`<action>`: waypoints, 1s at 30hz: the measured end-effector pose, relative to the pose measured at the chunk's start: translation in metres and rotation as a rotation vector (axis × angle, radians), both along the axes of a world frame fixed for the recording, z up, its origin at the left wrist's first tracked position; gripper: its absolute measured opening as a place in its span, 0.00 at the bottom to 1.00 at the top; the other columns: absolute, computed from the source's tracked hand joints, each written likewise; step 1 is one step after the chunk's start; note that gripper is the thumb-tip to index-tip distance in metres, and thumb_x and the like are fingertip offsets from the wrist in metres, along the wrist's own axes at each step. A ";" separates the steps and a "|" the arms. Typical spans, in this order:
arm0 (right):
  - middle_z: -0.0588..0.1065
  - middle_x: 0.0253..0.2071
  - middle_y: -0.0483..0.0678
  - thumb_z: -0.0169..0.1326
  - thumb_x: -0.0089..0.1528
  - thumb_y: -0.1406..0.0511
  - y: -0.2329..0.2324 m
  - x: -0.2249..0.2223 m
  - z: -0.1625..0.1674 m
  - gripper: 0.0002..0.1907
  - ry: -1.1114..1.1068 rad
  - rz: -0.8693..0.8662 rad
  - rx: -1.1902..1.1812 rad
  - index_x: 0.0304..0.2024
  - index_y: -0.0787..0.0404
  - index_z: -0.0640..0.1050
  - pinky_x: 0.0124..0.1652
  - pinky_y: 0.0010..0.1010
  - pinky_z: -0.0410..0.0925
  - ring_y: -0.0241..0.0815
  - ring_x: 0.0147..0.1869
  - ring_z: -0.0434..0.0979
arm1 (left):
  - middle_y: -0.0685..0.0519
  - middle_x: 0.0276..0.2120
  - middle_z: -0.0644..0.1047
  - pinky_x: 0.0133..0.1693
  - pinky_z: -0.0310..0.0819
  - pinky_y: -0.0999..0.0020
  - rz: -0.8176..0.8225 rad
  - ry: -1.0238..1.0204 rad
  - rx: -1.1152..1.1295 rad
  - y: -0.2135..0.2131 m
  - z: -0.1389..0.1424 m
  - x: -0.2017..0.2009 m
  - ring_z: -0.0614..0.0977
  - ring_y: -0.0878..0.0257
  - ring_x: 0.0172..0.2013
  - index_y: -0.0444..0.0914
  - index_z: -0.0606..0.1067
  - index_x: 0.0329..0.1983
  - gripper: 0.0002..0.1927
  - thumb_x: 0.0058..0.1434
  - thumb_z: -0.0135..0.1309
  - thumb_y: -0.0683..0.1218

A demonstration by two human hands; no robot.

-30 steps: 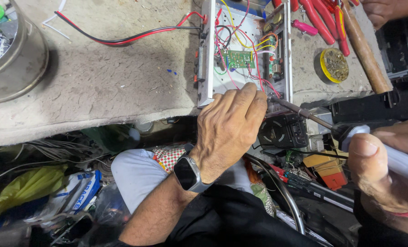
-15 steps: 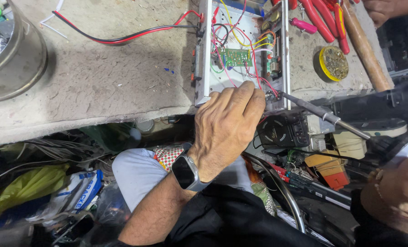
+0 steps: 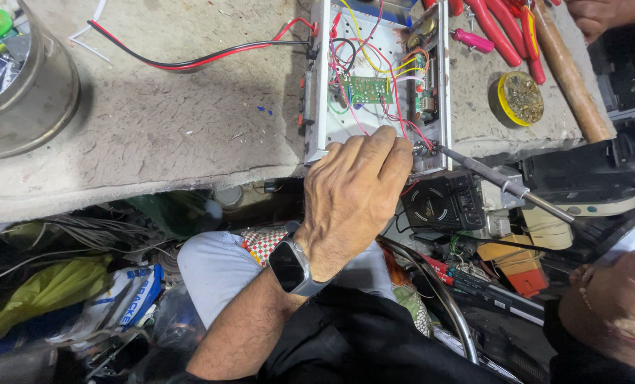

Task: The person repairs a small blue electronic device by cutting wires, soldering connections on a circuit board, and reassembling the casing with screws. They use pliers, a soldering iron, and a screwdriver to complete the task.

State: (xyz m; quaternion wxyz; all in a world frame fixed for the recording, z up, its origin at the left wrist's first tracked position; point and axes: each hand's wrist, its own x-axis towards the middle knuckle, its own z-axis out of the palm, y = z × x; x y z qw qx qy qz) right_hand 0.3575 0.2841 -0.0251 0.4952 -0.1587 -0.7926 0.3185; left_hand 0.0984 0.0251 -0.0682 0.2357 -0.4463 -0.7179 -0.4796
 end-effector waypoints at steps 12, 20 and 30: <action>0.69 0.22 0.48 0.58 0.69 0.60 -0.007 0.011 -0.005 0.17 -0.022 -0.018 0.017 0.30 0.64 0.73 0.21 0.27 0.57 0.36 0.19 0.66 | 0.50 0.49 0.75 0.44 0.71 0.59 -0.001 -0.014 0.015 0.001 0.000 0.001 0.78 0.57 0.43 0.37 0.75 0.49 0.11 0.63 0.57 0.41; 0.69 0.23 0.48 0.57 0.70 0.61 -0.006 0.015 -0.005 0.16 -0.029 -0.040 0.023 0.31 0.63 0.73 0.21 0.27 0.57 0.36 0.19 0.65 | 0.50 0.49 0.75 0.44 0.72 0.60 -0.005 -0.015 0.020 0.000 -0.001 0.001 0.79 0.57 0.43 0.37 0.76 0.50 0.12 0.63 0.57 0.41; 0.69 0.24 0.48 0.57 0.71 0.62 -0.014 0.026 -0.013 0.15 -0.018 -0.070 0.011 0.32 0.63 0.72 0.20 0.26 0.57 0.35 0.19 0.65 | 0.50 0.50 0.75 0.45 0.72 0.59 -0.005 -0.006 -0.009 -0.001 0.000 0.001 0.79 0.56 0.44 0.36 0.76 0.50 0.13 0.63 0.56 0.42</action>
